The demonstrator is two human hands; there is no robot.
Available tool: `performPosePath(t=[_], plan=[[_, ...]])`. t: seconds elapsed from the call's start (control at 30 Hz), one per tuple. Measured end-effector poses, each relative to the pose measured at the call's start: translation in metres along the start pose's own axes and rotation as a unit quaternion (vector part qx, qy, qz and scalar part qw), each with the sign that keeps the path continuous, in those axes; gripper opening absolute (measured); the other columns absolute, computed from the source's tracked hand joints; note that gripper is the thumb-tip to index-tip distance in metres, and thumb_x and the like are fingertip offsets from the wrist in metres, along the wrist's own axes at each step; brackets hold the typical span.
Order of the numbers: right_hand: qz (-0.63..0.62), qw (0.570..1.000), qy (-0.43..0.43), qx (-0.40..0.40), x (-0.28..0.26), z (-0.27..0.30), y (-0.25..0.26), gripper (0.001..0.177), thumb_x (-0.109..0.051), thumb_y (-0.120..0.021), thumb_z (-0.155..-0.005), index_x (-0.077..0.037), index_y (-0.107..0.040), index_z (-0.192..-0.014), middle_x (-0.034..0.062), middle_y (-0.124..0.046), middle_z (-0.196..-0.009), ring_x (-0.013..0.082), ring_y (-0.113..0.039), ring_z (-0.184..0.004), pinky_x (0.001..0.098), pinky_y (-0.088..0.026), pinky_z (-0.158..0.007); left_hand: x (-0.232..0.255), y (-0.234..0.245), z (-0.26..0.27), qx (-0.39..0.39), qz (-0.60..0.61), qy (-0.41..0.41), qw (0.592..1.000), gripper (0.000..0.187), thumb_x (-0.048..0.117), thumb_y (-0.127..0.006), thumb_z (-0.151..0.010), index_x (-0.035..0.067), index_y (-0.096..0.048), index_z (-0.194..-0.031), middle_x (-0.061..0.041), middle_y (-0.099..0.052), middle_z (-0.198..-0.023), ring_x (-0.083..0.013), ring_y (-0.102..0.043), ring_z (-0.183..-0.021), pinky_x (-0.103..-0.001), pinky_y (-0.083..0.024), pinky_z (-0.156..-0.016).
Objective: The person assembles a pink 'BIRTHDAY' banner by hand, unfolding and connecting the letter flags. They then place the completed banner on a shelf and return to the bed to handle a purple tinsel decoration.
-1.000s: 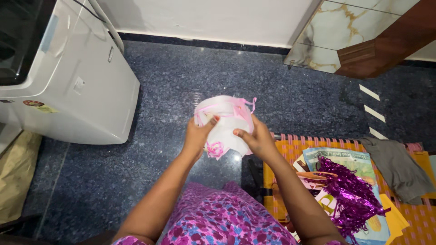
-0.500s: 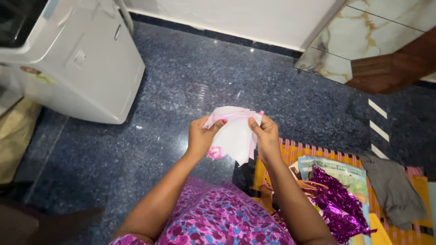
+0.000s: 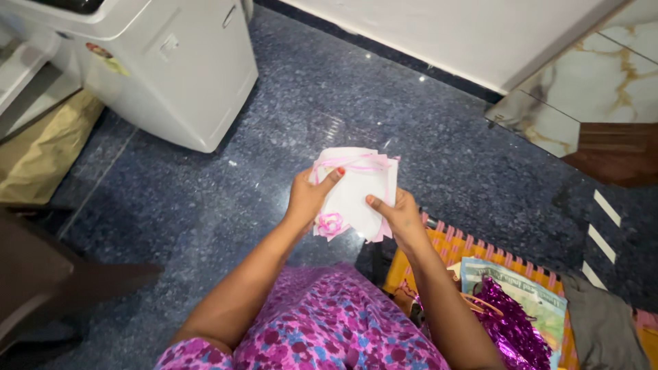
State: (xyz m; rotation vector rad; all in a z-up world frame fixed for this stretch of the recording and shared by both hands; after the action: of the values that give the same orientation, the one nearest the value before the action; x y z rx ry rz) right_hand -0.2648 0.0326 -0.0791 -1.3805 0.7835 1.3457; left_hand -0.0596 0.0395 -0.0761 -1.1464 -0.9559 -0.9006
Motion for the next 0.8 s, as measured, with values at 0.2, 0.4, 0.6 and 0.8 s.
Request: performPosePath(t=[0.2, 0.4, 0.6, 0.8], plan=[[0.048, 0.997, 0.044, 0.037, 0.003, -0.013, -0.029, 0.028, -0.007, -0.071, -0.092, 0.007, -0.069, -0.117, 0.0114, -0.077, -0.101, 0.0152, -0.074, -0.084, 0.0289, -0.06, -0.075, 0.005, 0.036, -0.011, -0.028, -0.06, -0.071, 0.995, 0.042, 0.03, -0.079, -0.09, -0.001, -0.072, -0.117, -0.007, -0.077, -0.102, -0.0119, -0.071, -0.088, -0.027, -0.058, -0.077], [0.082, 0.994, 0.072, 0.026, 0.001, -0.03, -0.076, 0.03, -0.007, -0.072, -0.093, 0.006, -0.069, -0.119, 0.0109, -0.077, -0.102, 0.0141, -0.073, -0.086, 0.0282, -0.059, -0.076, 0.026, 0.096, -0.021, -0.106, -0.074, 0.019, 0.991, 0.05, 0.028, -0.082, -0.086, 0.0, -0.069, -0.125, -0.006, -0.076, -0.11, -0.0128, -0.07, -0.098, -0.03, -0.057, -0.087], [0.043, 0.998, 0.0, 0.045, 0.005, -0.061, -0.118, 0.029, -0.006, -0.072, -0.091, 0.008, -0.071, -0.116, 0.0132, -0.077, -0.099, 0.0176, -0.073, -0.079, 0.0308, -0.059, -0.07, 0.065, 0.154, -0.033, -0.207, -0.061, -0.041, 0.976, 0.067, 0.014, -0.087, -0.072, 0.003, -0.059, -0.132, -0.005, -0.07, -0.12, -0.0119, -0.066, -0.108, -0.031, -0.055, -0.095], [0.112, 0.99, 0.071, 0.041, 0.005, -0.081, -0.183, 0.028, -0.008, -0.072, -0.092, 0.007, -0.069, -0.116, 0.0125, -0.077, -0.103, 0.0156, -0.074, -0.086, 0.0292, -0.059, -0.078, 0.067, 0.189, -0.036, 0.023, -0.143, -0.046, 0.988, 0.034, 0.031, -0.066, -0.101, 0.005, -0.073, -0.12, -0.008, -0.078, -0.097, -0.0144, -0.07, -0.087, -0.032, -0.056, -0.076]])
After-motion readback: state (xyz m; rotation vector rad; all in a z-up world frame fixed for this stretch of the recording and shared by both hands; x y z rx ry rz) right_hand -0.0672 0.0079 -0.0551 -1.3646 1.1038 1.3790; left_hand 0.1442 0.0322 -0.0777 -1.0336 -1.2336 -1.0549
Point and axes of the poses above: each hand's wrist, its own z-axis away from the middle knuckle, its own y-axis out of the back of the hand, x = y × z, the point moved 1 cm from there along -z, towards the middle knuckle
